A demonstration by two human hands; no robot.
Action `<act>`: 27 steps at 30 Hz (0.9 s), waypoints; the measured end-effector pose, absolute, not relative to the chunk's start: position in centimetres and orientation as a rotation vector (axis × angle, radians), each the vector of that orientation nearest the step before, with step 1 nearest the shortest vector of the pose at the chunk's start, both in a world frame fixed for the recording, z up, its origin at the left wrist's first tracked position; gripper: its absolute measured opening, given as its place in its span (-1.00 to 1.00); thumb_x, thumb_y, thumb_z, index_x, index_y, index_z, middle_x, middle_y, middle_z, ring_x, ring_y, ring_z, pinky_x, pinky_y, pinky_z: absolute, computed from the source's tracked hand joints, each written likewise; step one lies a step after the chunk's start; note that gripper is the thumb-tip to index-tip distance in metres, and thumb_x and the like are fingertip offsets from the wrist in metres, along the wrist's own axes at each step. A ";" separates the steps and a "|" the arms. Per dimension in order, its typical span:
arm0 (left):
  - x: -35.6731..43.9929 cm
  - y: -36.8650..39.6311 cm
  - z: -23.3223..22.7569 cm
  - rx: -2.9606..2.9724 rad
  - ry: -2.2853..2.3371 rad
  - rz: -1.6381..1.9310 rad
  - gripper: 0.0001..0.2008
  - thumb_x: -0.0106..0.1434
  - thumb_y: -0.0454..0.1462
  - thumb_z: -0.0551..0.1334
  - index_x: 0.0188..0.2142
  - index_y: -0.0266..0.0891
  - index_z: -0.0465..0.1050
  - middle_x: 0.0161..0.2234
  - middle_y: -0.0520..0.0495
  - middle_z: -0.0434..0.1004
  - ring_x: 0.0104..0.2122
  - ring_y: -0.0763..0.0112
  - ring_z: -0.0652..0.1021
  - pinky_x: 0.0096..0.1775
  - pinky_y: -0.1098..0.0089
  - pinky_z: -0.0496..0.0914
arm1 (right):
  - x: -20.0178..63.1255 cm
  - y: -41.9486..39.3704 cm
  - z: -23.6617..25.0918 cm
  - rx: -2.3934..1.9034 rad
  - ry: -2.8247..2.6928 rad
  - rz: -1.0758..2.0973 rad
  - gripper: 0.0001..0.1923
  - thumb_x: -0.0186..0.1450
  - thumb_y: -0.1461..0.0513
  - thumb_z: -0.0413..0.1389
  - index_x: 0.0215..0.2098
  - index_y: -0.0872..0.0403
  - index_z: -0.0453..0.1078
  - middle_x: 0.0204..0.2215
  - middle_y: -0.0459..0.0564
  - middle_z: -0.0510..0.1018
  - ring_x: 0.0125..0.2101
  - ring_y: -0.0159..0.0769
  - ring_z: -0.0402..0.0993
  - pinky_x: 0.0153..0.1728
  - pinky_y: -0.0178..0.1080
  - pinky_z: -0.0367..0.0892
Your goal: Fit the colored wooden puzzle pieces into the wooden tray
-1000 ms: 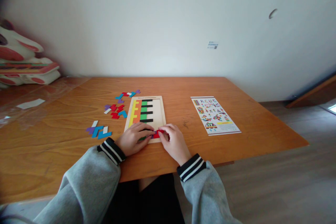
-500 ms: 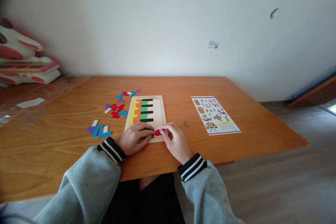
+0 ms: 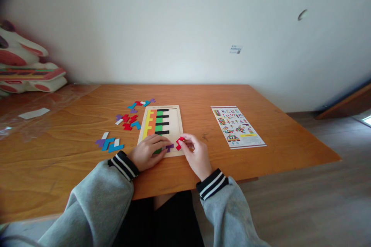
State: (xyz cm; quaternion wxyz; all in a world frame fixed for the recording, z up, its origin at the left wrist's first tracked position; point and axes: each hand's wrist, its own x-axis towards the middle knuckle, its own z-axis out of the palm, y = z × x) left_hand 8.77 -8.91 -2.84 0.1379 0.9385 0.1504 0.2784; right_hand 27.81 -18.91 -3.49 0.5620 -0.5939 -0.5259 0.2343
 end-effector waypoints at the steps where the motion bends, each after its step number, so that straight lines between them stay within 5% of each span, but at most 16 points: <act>1: 8.8 -8.9 -2.8 2.716 0.434 0.802 -0.75 0.31 -0.30 0.12 -0.07 -0.22 0.50 -0.12 -0.15 0.56 -0.15 0.26 0.52 -0.07 0.19 0.45 | 27.8 -19.0 -3.4 -1.410 -1.269 0.533 -0.77 0.31 0.15 0.15 -0.10 0.07 0.45 -0.30 0.03 0.64 -0.34 -0.27 0.61 -0.23 -0.21 0.53; 6: 8.8 -8.9 -3.0 2.717 0.438 0.817 -0.75 0.32 -0.30 0.12 -0.07 -0.21 0.50 -0.13 -0.14 0.56 -0.15 0.26 0.51 -0.08 0.19 0.44 | 27.9 -19.2 -2.9 -1.430 -1.372 0.450 -0.79 0.34 0.17 0.11 -0.12 0.03 0.51 -0.21 0.03 0.64 -0.24 -0.25 0.59 -0.18 -0.22 0.51; 16: 8.8 -8.9 -3.0 2.699 0.440 0.821 -0.75 0.31 -0.30 0.12 -0.07 -0.19 0.50 -0.13 -0.14 0.56 -0.14 0.26 0.52 -0.07 0.20 0.44 | 27.8 -19.2 -3.3 -1.417 -1.298 0.535 -0.75 0.33 0.15 0.13 -0.07 0.04 0.49 -0.28 0.03 0.64 -0.37 -0.28 0.59 -0.33 -0.25 0.54; 21: 8.7 -8.9 -3.0 2.703 0.439 0.802 -0.74 0.31 -0.30 0.13 -0.05 -0.19 0.49 -0.12 -0.14 0.56 -0.14 0.26 0.52 -0.06 0.19 0.43 | 27.8 -19.1 -3.8 -1.376 -1.277 0.510 -0.62 0.26 0.21 0.18 0.05 0.05 0.40 -0.23 0.03 0.63 -0.26 -0.27 0.59 -0.17 -0.20 0.53; 27: 8.8 -8.8 -3.2 2.705 0.435 0.797 -0.74 0.32 -0.29 0.10 -0.06 -0.19 0.50 -0.13 -0.15 0.55 -0.14 0.26 0.51 -0.07 0.19 0.43 | 27.8 -19.1 -2.6 -1.387 -1.472 0.308 -0.87 0.29 0.27 0.14 -0.23 0.01 0.53 -0.26 0.00 0.62 -0.24 -0.26 0.55 -0.13 -0.16 0.47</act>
